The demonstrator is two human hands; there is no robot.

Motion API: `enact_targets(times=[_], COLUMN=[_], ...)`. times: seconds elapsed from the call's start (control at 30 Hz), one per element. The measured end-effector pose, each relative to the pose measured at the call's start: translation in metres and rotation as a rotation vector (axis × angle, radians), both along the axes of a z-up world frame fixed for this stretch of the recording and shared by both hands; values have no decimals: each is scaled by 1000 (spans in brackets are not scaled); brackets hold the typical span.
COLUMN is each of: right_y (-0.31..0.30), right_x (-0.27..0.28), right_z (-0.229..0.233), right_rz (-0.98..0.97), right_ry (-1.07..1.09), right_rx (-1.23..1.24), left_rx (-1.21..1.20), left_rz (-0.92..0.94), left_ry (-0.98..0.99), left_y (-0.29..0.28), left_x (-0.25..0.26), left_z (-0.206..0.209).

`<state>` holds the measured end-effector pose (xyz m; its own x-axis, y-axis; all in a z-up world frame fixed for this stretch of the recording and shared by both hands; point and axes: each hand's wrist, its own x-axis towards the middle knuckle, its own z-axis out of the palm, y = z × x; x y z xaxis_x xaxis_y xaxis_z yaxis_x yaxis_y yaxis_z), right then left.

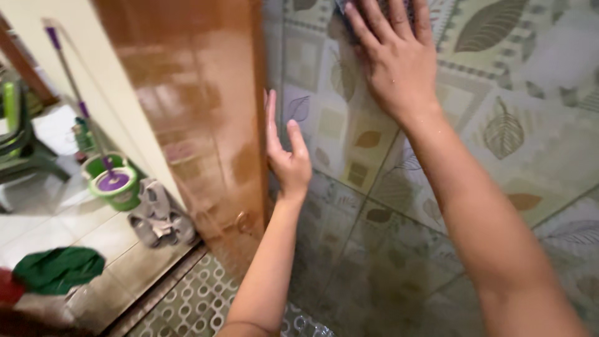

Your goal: The person scrubs wall tiles using a sponge and rinses the surface with water from a green hose.

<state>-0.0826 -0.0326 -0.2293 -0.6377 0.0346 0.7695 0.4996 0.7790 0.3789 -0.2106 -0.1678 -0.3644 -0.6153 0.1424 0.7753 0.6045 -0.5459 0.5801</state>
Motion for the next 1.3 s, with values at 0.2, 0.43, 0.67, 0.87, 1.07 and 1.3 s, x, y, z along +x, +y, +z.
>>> enact_targets(times=[0.2,0.43,0.67,0.87,1.07,1.3], right_y=[13,24,23,18,-1,25], right_x=[-28,-36,-59,-65,-44,-125], right_z=[-23,-34,-63,-61,41,29], right_rz=[-2,-22,-88,135,131,-79], right_ry=[24,54,20,5,267,-44], right_rx=[130,164,252,19,-194,256], left_rx=[-25,-17,30,-118,-200,-226], left_rz=[27,263,427,473,247,-40], left_ry=[39,28,-26,133,194,330], left_y=[-16,-57,-119,-135,-99,-60], left_x=[-5,-26,-57,-66,-100,-144], left_z=[-4,-2,9,0,-5,22])
